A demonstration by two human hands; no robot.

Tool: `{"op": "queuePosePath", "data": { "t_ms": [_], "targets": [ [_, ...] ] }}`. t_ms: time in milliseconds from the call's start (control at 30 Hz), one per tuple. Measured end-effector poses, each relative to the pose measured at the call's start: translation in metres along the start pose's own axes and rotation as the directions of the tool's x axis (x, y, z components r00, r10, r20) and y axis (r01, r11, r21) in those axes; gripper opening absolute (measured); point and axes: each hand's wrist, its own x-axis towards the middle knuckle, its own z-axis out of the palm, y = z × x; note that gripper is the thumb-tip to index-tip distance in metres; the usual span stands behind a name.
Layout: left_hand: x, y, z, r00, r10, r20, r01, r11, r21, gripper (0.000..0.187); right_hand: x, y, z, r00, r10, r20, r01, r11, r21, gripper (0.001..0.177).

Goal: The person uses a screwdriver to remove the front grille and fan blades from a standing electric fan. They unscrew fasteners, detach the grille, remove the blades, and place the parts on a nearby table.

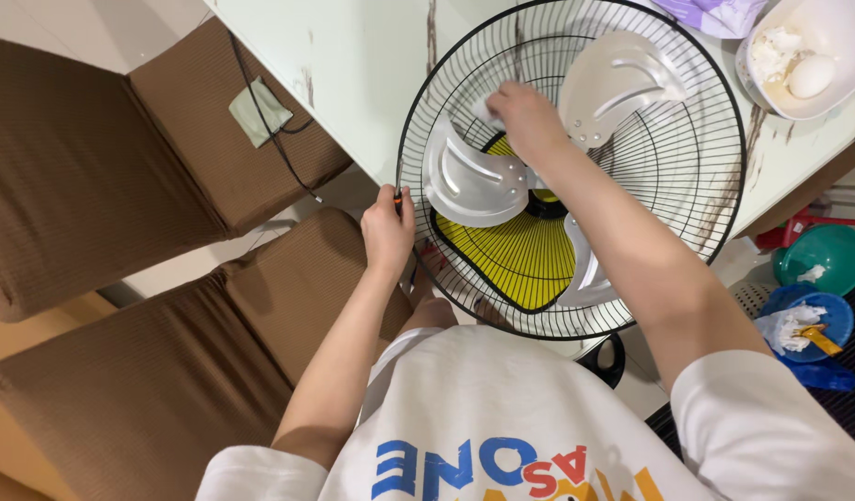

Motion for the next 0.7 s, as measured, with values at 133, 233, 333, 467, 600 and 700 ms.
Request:
{"op": "queuePosePath", "data": {
  "t_ms": [133,233,333,467,600,700],
  "targets": [
    [-0.005,0.005,-0.002,0.997,-0.079,0.017,0.080,0.996,-0.029,0.031,-0.026,0.002,-0.007,0.968,0.135,0.209,-0.117,0.988,-0.100,0.012],
    [-0.001,0.007,-0.005,0.993,-0.108,0.035,0.110,0.992,-0.059,0.035,-0.035,-0.001,-0.017,0.945,0.192,0.263,-0.168,0.980,-0.111,0.011],
    [0.004,0.008,-0.010,0.990,-0.116,0.080,0.123,0.989,-0.084,0.040,-0.042,-0.015,-0.023,0.966,0.224,0.127,-0.227,0.974,0.008,0.012],
    [0.008,0.011,-0.020,0.984,-0.114,0.137,0.118,0.993,-0.022,0.042,-0.054,-0.040,-0.036,0.959,0.282,-0.031,-0.279,0.958,0.073,0.028],
    [0.008,0.026,-0.039,0.997,0.048,-0.059,-0.049,0.999,-0.004,0.036,-0.078,-0.068,-0.064,0.948,0.255,-0.193,-0.224,0.960,0.171,0.029],
    [0.003,0.043,-0.055,0.983,0.116,-0.140,-0.124,0.991,-0.053,0.034,-0.108,-0.098,-0.084,0.897,0.374,-0.236,-0.317,0.916,0.247,0.026]
  ]
}}
